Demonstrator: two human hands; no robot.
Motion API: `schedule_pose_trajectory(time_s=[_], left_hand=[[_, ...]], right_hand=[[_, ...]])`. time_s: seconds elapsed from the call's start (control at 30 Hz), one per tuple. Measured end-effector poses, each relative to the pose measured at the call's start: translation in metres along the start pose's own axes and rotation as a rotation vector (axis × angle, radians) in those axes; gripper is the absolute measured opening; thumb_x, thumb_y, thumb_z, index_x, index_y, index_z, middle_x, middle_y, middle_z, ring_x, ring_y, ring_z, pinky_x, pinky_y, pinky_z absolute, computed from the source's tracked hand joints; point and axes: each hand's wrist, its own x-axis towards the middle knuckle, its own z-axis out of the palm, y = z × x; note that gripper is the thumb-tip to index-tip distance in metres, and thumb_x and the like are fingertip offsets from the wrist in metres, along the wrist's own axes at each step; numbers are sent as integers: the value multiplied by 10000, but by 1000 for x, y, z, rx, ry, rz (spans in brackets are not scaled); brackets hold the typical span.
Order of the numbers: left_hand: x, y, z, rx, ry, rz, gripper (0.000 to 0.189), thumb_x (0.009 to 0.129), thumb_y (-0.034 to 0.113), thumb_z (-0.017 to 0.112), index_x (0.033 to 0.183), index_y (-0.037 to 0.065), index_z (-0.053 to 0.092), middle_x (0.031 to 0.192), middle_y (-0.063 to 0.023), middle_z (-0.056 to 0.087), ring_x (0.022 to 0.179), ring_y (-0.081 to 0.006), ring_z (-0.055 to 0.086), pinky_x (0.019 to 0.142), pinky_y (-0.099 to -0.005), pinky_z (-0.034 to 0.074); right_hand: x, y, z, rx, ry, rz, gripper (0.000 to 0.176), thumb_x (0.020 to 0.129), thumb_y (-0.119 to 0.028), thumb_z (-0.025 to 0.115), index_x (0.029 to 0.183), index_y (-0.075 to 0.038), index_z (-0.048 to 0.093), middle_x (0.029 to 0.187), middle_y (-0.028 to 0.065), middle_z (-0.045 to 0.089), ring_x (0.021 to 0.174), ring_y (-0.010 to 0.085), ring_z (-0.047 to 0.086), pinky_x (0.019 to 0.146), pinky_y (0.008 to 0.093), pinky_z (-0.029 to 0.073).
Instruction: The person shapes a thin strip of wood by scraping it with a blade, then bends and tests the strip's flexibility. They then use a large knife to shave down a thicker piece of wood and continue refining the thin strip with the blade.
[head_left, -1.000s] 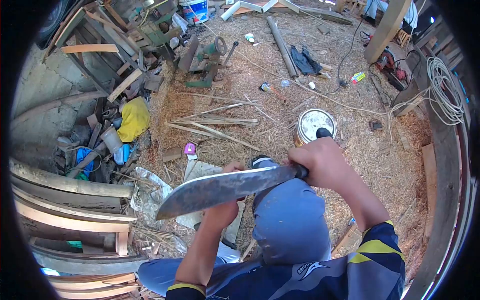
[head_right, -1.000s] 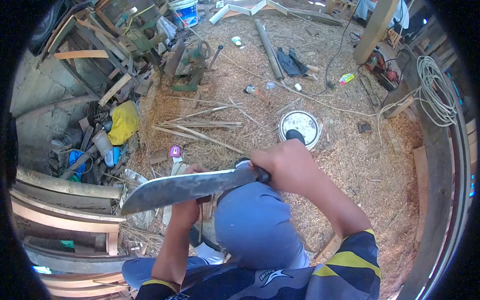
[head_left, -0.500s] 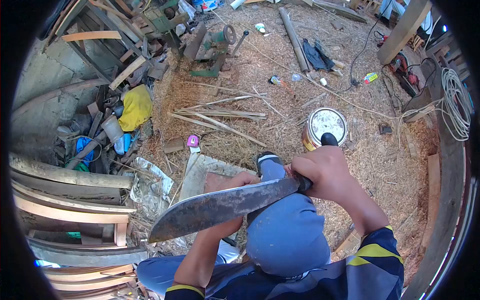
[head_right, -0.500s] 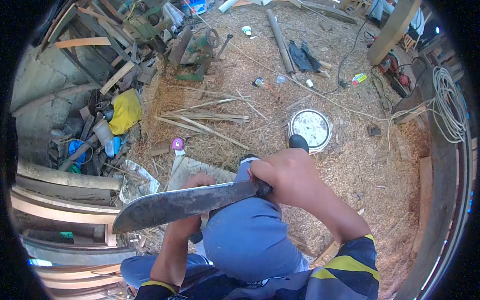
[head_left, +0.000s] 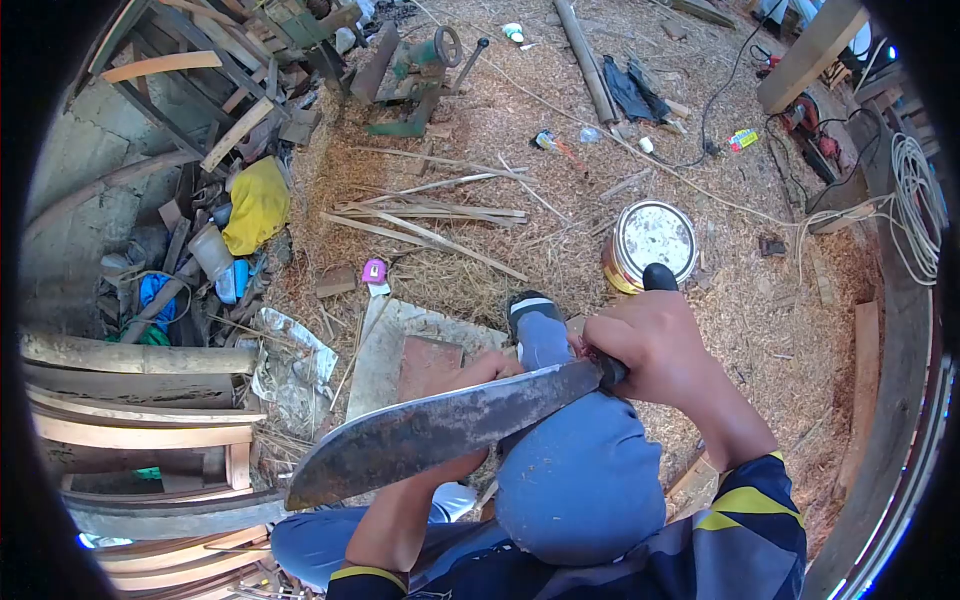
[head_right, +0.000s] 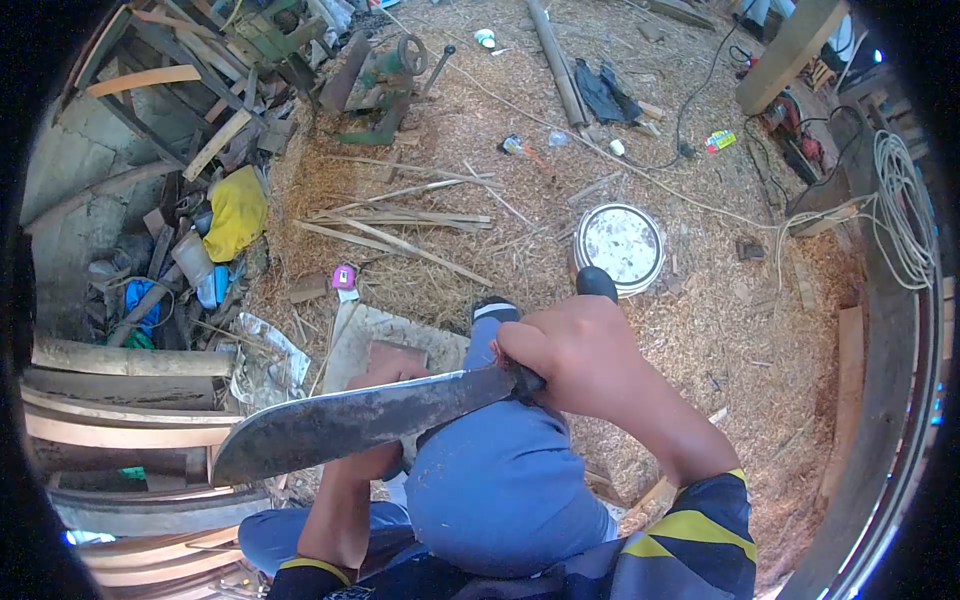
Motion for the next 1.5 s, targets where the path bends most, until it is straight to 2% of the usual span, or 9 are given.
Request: schedule_pose_trajectory(time_s=[0.1, 0.23, 0.47, 0.57, 0.73, 0.83, 1.0, 1.2, 1.5], left_hand=[[-5, -6, 7, 94, 69, 39, 152, 918, 184, 689, 864, 45, 659, 841, -138, 678, 771, -292, 679, 683, -382, 501], [-15, -17, 3, 122, 36, 169, 288, 910, 353, 706, 950, 88, 601, 797, -170, 613, 761, -403, 654, 650, -434, 487], [-34, -1, -3, 203, 48, 72, 87, 845, 134, 687, 844, 62, 638, 823, -155, 637, 744, -382, 632, 650, -433, 481], [-80, -19, -17, -111, 160, -50, 216, 947, 261, 664, 811, 113, 584, 765, -102, 597, 658, -266, 569, 640, -444, 463], [-139, -65, -76, -663, 650, -267, 573, 1092, 540, 481, 728, 98, 477, 660, -18, 475, 591, -116, 468, 543, -260, 348], [-84, -50, -48, -263, 405, -129, 585, 1084, 575, 469, 972, 16, 602, 737, -21, 523, 638, -107, 480, 574, -282, 341], [-14, -40, 7, -188, 229, 138, 77, 968, 83, 650, 1026, 32, 646, 874, -76, 664, 790, -225, 650, 726, -360, 513], [-5, 0, -7, 118, 10, 117, 106, 925, 99, 700, 978, 35, 634, 902, -153, 650, 800, -327, 658, 706, -382, 502], [-11, 2, -10, 153, 33, -41, 158, 885, 94, 766, 977, 43, 647, 916, -132, 716, 806, -260, 706, 737, -350, 537]], right_hand=[[-1, -5, -1, -35, -3, 14, 228, 677, -146, 746, 856, -145, 604, 717, 29, 642, 667, 286, 675, 578, 431, 497], [0, -13, -3, -63, 59, 10, 195, 702, -166, 717, 838, -137, 580, 685, 31, 599, 636, 280, 650, 568, 426, 481], [-2, -26, -11, -127, 39, 32, 167, 751, -137, 767, 757, -148, 601, 660, 28, 617, 607, 266, 646, 560, 401, 459], [-10, -19, -13, -27, 43, 59, 194, 721, -114, 786, 756, -139, 597, 672, 50, 640, 614, 285, 662, 553, 401, 464], [-64, 3, -8, -82, 21, 504, 220, 692, -118, 813, 852, -132, 664, 696, 94, 672, 694, 314, 706, 609, 434, 499], [-43, -5, -9, -33, 20, 357, 233, 701, -119, 814, 881, -140, 667, 709, 90, 677, 710, 326, 706, 627, 445, 513], [-18, -19, -8, 121, -52, 152, 285, 687, -132, 813, 920, -142, 650, 742, 77, 683, 729, 320, 709, 631, 470, 522], [7, -17, -3, 50, -24, -7, 247, 688, -135, 759, 867, -126, 590, 711, 54, 634, 693, 322, 690, 597, 462, 521], [16, -10, 2, 69, 10, -68, 240, 687, -125, 739, 856, -119, 569, 701, 53, 620, 679, 317, 681, 585, 463, 510]])
